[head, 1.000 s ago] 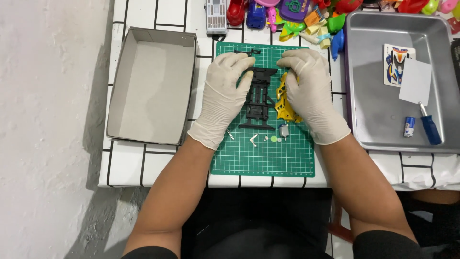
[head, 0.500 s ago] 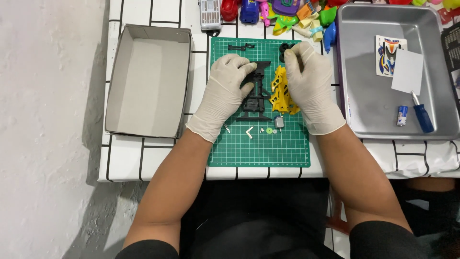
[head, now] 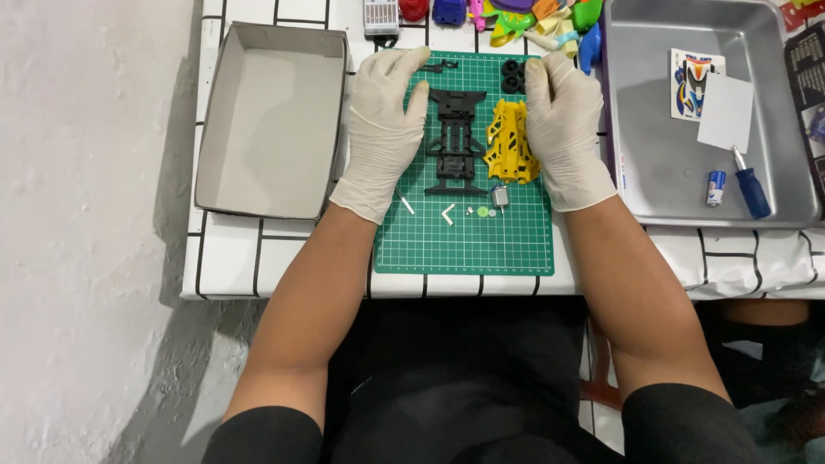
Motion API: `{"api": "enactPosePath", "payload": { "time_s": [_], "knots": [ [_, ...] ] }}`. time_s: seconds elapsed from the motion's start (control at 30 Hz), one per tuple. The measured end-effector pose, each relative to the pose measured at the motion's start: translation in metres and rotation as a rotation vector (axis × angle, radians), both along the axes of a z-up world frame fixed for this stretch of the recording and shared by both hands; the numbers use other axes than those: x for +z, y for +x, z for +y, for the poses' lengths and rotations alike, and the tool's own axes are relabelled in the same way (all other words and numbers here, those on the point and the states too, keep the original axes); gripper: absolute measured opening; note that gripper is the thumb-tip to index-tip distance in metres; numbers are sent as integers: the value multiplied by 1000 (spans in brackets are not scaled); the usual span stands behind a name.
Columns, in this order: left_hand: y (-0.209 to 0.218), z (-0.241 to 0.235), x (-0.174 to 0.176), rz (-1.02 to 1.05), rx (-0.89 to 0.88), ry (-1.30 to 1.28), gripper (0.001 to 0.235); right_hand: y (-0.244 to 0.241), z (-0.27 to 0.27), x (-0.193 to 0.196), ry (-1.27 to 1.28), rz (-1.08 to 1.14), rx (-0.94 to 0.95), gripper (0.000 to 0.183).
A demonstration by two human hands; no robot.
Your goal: A person wearing white gloves assembles small rollers and screws onto a toy car chassis on a green cutting mat.
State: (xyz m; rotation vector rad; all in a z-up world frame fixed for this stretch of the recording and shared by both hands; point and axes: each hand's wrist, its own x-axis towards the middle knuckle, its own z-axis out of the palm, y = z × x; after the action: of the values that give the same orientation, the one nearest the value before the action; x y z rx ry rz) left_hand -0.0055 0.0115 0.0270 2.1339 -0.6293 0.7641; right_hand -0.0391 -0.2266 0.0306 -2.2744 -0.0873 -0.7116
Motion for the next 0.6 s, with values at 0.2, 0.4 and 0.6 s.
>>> {"api": "enactPosePath", "payload": {
  "time_s": [0.2, 0.4, 0.6],
  "knots": [
    [8, -1, -12, -38, 20, -17, 30, 7, -4, -10, -84, -67, 37, 33],
    [7, -4, -12, -13, 41, -23, 29, 10, -5, -15, -74, -54, 26, 29],
    [4, -5, -9, -15, 29, -38, 29, 12, -5, -15, -65, -82, 44, 27]
  ]
}}
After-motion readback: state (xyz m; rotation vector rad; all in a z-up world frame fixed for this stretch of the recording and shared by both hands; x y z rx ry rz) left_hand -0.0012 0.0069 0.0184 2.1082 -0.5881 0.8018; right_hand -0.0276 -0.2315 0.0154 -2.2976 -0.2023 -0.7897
